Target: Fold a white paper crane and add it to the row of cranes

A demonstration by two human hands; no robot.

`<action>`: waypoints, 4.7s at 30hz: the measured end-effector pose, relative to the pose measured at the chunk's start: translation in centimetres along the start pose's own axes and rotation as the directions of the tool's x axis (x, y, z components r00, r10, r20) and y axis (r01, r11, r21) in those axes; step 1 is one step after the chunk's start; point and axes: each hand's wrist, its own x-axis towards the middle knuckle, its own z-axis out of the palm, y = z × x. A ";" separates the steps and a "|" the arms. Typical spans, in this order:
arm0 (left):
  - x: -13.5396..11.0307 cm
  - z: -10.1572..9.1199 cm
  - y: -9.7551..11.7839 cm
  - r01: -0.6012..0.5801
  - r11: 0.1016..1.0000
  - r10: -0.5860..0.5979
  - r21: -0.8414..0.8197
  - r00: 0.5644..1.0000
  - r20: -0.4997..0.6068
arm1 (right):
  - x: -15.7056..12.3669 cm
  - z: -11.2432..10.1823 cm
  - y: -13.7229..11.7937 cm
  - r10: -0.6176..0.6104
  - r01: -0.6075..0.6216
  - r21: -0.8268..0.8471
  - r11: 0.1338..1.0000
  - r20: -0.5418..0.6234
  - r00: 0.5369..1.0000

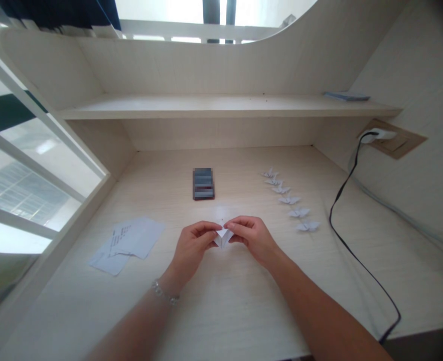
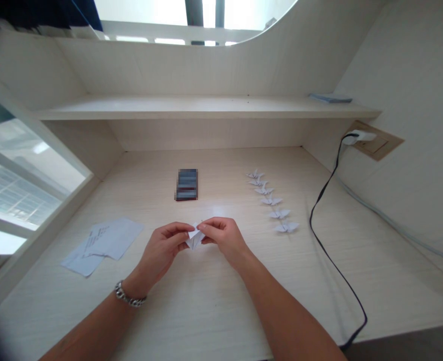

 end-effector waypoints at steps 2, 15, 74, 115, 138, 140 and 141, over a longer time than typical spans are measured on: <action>0.0 0.0 0.0 0.002 1.000 -0.002 -0.002 1.000 0.002 | 0.0 0.1 0.0 -0.009 0.007 -0.045 0.999 -0.029 1.000; 0.2 0.0 -0.3 -0.008 0.990 0.014 0.140 0.999 -0.041 | 0.4 0.3 0.7 -0.090 0.078 -0.141 0.987 -0.078 0.993; 0.4 -0.4 0.3 -0.102 0.913 0.082 0.395 0.994 0.069 | 0.7 -0.7 0.6 -0.057 0.041 -0.177 0.983 -0.087 0.995; -0.1 -0.4 0.8 -0.109 0.948 0.106 0.297 0.994 0.029 | 0.5 0.0 0.8 -0.201 0.179 -0.209 0.961 -0.088 0.976; -0.1 -0.6 0.9 -0.099 0.986 0.098 0.132 0.995 0.012 | -0.1 0.4 0.8 -0.327 0.311 -0.266 0.913 -0.016 0.945; -0.1 -0.6 0.9 -0.075 0.992 0.074 0.099 0.997 0.013 | -0.3 0.4 0.6 -0.409 0.385 -0.359 0.850 0.010 0.913; -0.1 -0.6 0.9 -0.067 0.994 0.066 0.085 0.998 0.010 | -0.4 0.4 0.5 -0.444 0.418 -0.401 0.815 0.032 0.896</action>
